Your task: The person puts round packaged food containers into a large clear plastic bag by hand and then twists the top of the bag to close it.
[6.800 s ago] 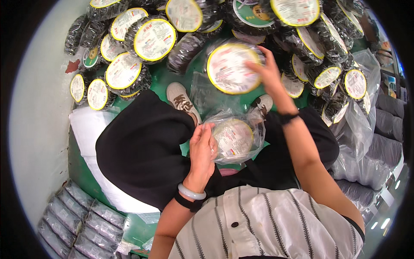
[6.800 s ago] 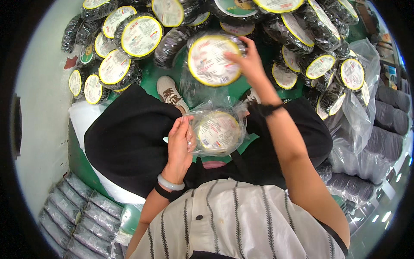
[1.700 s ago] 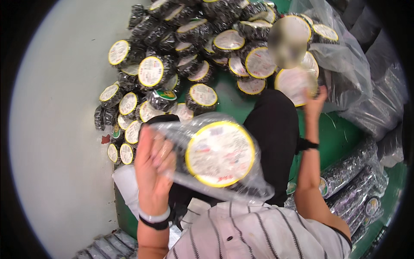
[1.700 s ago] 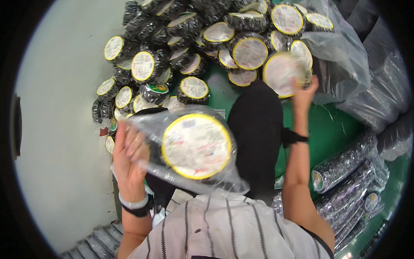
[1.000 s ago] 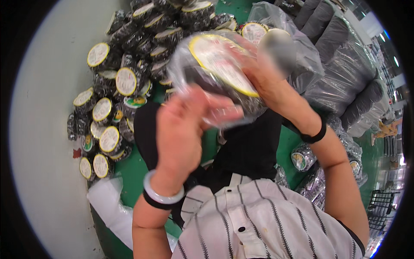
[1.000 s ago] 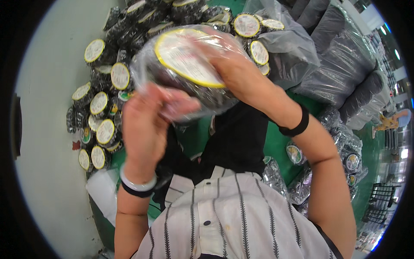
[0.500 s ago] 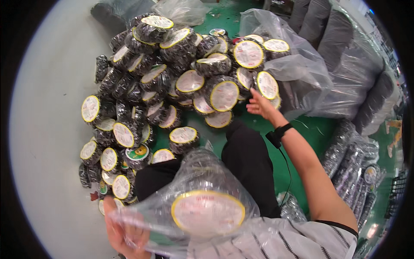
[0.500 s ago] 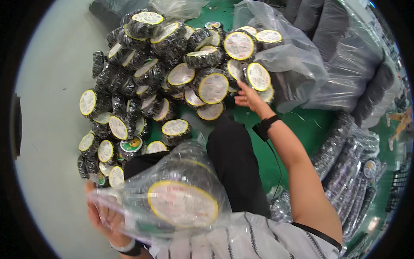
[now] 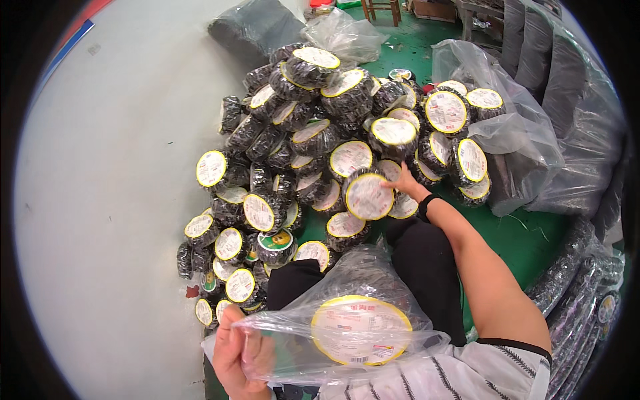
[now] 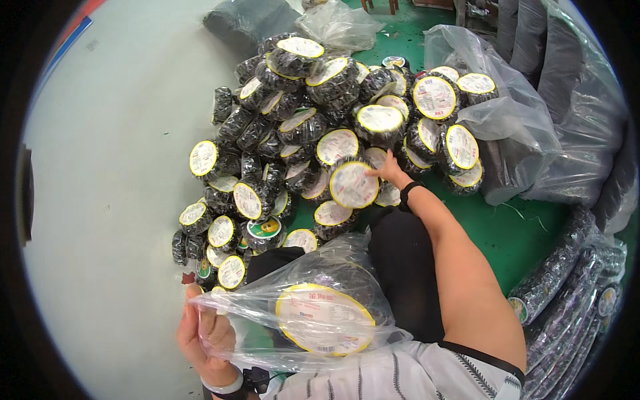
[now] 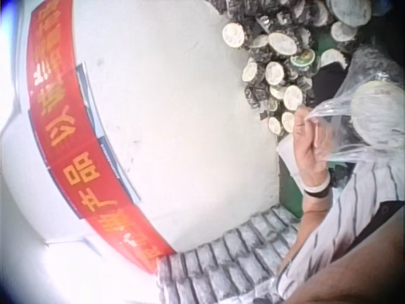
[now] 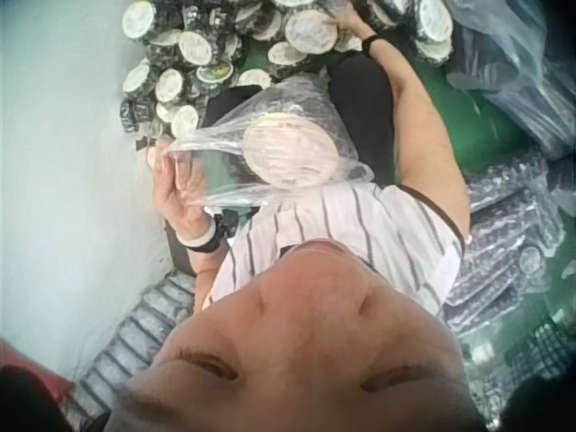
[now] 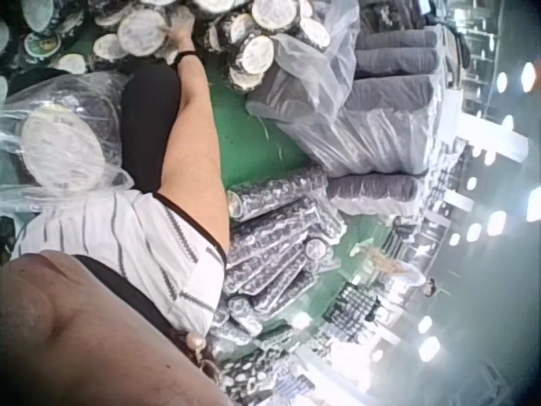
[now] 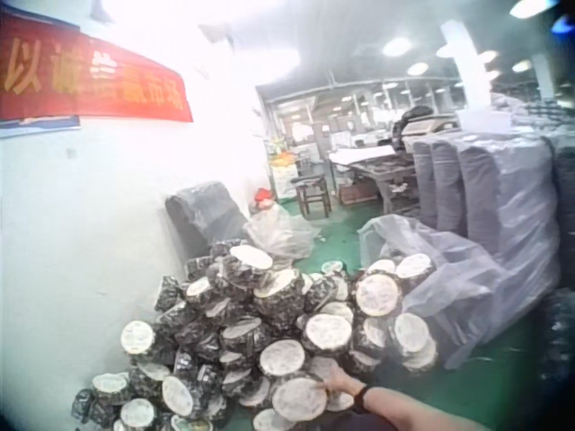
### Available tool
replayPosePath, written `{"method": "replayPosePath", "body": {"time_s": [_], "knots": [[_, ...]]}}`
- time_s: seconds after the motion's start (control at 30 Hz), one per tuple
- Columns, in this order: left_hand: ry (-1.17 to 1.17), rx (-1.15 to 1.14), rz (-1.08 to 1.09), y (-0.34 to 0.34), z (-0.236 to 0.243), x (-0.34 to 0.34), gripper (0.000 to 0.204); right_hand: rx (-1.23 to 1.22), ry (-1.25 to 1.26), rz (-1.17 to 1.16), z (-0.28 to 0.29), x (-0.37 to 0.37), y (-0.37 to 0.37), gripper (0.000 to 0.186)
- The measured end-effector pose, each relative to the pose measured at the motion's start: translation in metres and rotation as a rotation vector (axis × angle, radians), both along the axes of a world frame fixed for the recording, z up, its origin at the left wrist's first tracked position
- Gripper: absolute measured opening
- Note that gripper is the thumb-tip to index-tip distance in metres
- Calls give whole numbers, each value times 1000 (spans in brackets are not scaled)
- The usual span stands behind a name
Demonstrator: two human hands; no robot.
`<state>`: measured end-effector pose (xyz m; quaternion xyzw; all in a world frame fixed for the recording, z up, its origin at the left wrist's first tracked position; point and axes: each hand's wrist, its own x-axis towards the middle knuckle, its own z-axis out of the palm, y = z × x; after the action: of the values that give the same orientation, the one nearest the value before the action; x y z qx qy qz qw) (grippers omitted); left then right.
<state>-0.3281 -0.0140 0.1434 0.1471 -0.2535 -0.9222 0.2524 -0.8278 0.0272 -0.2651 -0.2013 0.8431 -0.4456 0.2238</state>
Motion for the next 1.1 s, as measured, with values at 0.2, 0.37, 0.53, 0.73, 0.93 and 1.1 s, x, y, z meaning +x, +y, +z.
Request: {"method": "replayPosePath", "body": {"time_s": [0.2,0.37,0.53,0.73,0.93,1.1], "knots": [[20,28,138,-3,-19,36,9,297,202,456,5,77,-30,116],[39,157,246,-3,-16,38,10,-167,293,468,21,72,-23,106],[-22,360,65,-24,4,-27,31,-1086,-296,291,344,126,43,44],[-78,-779,209,20,-5,-7,20,-388,-738,638,398,310,129,68],[-510,-853,-297,99,-99,111,27,-613,-1013,-14,308,416,292,100],[-141,-820,-552,98,-61,63,17,-758,-214,32,346,361,213,59]]}}
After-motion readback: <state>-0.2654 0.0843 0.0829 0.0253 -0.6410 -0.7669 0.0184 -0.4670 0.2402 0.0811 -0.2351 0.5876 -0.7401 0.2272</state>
